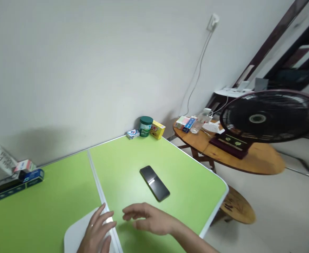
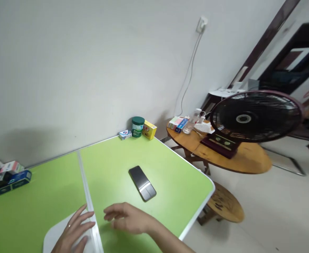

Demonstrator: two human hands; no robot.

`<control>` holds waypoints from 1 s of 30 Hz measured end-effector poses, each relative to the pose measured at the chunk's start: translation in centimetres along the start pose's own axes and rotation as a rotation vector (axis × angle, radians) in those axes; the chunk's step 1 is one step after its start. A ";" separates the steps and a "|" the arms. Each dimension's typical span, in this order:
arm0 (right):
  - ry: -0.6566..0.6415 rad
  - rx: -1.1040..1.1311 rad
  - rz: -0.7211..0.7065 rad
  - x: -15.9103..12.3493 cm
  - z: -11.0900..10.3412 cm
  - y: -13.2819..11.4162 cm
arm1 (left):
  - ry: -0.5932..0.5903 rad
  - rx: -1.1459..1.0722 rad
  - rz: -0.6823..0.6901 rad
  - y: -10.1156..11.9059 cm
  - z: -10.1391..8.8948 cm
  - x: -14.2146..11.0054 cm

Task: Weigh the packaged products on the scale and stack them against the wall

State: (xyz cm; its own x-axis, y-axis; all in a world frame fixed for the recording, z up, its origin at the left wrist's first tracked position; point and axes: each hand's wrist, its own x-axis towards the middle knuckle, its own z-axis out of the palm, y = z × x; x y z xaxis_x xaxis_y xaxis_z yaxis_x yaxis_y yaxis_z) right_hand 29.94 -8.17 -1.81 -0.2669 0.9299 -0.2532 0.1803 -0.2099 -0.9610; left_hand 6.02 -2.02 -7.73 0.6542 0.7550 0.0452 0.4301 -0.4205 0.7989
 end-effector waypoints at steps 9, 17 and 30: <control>0.449 0.398 -0.091 5.3 -15.3 5.3 | -0.235 -0.050 -0.216 4.5 4.3 15.6; 0.709 0.320 -0.060 14.5 -28.3 7.8 | -0.043 0.333 -0.001 4.6 8.8 35.9; 0.742 0.124 -0.083 18.5 -29.9 9.1 | 0.032 0.426 -0.042 1.6 8.7 44.9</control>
State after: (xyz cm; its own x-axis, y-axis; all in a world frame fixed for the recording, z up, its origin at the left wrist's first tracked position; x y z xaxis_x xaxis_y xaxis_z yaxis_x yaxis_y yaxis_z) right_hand 55.00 16.16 -11.86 0.4405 0.8942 -0.0800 0.0675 -0.1218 -0.9903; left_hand 41.48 26.80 -9.66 0.6137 0.7884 0.0420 0.6788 -0.5540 0.4819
